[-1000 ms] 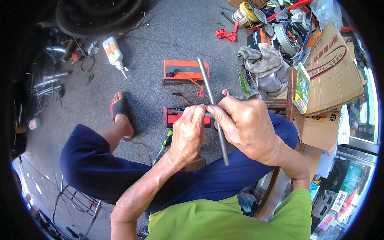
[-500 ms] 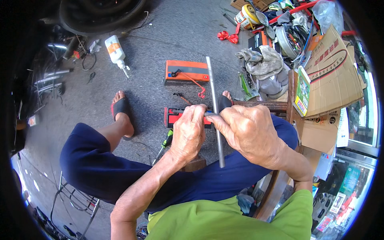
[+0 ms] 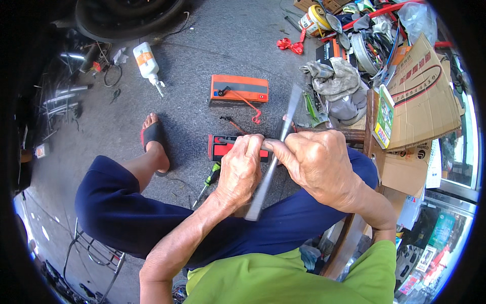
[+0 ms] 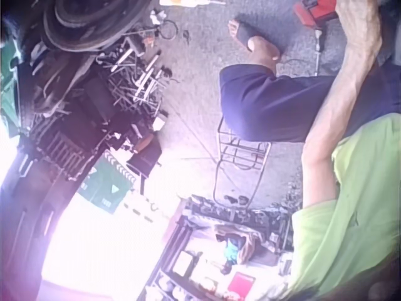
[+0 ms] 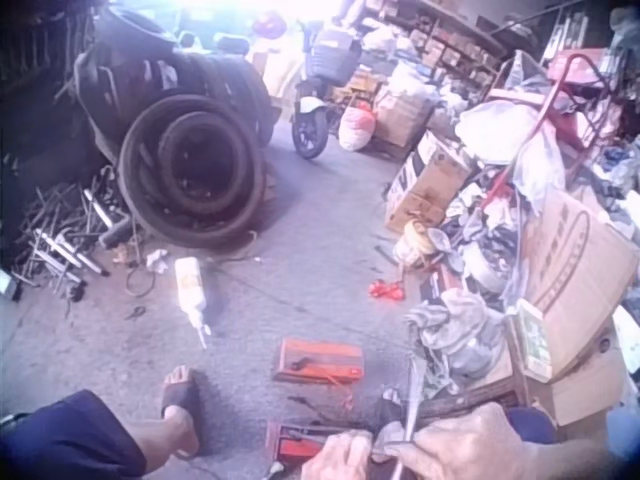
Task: The person sits on a low stool and repeatedly rubs a long metal rod against a red rectangular sharpening device on the floor. They rotate the rod and change grip positions while continuing the sharpening motion.
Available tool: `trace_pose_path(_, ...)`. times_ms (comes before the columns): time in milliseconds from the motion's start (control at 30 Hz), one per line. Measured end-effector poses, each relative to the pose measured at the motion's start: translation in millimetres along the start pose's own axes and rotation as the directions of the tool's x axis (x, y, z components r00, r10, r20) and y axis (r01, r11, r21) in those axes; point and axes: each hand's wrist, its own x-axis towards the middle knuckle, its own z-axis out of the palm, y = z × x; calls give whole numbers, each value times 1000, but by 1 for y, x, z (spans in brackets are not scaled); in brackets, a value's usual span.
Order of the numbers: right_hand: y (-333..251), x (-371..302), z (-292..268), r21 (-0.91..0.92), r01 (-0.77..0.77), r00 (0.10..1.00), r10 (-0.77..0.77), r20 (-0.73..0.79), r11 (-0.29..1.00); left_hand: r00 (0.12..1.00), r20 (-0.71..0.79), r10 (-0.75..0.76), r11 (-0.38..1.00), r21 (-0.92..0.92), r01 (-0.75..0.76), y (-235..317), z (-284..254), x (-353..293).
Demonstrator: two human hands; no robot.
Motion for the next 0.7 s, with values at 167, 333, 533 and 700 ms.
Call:
trace_pose_path(167,-12,1,-21,-109,99,988,-111,-108,989,999,-28,-26,999,-27,25,-2,0,0)
trace_pose_path(333,-10,0,-14,-143,166,984,-173,-35,976,999,-18,-38,999,-18,37,-1,2,-1)
trace_pose_path(533,-16,-6,-4,16,-50,998,50,-27,999,998,-42,45,995,95,-41,-5,7,-2)
trace_pose_path(700,-19,0,-4,-204,66,997,-75,-36,977,999,-49,-24,999,23,25,-2,6,1)
